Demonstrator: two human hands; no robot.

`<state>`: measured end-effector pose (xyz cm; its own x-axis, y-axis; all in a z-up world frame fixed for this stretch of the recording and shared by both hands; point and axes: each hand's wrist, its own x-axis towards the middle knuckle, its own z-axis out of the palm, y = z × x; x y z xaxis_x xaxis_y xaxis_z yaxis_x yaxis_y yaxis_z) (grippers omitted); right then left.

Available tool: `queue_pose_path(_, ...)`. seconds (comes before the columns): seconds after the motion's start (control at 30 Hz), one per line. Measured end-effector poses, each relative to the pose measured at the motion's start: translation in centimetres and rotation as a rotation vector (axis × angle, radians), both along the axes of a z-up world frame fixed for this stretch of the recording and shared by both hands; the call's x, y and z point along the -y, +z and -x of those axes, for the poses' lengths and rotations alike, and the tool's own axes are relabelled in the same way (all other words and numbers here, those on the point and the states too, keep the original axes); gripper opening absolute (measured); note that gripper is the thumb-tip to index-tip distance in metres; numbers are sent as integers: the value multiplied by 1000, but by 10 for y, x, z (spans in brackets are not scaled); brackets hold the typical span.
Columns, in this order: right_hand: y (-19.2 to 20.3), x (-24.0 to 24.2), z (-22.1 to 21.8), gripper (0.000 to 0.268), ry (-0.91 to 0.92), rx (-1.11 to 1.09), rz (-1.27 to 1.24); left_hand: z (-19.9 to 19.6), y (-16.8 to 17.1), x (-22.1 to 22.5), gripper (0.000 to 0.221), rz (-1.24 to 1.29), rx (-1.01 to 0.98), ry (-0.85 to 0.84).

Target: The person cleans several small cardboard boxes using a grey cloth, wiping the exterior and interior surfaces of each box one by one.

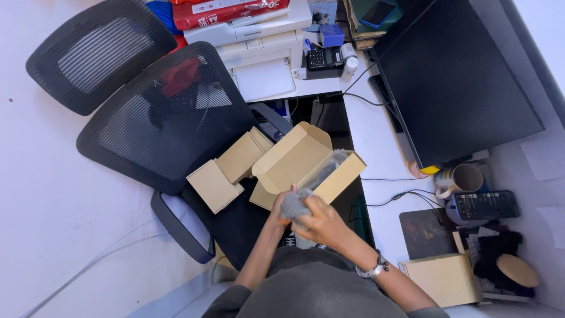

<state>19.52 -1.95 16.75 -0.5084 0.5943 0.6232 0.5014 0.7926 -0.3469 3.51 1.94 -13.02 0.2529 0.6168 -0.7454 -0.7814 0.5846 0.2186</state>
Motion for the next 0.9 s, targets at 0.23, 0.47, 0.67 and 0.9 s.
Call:
queue_pose_path(0.23, -33, -61, -98, 31, -84, 34, -138, 10, 102, 18, 55, -39, -19, 4)
queue_pose_path(0.47, 3, -72, -83, 28, -203, 56, -75, 6, 112, 20, 59, -25, -75, -17)
queue_pose_path(0.67, 5, 3, -5, 37, 263, -103, 61, 6, 70, 11, 74, -41, -105, -35)
queue_pose_path(0.9, -46, -70, -111, 37, -41, -129, -36, 20, 117, 29, 77, -54, -225, -82)
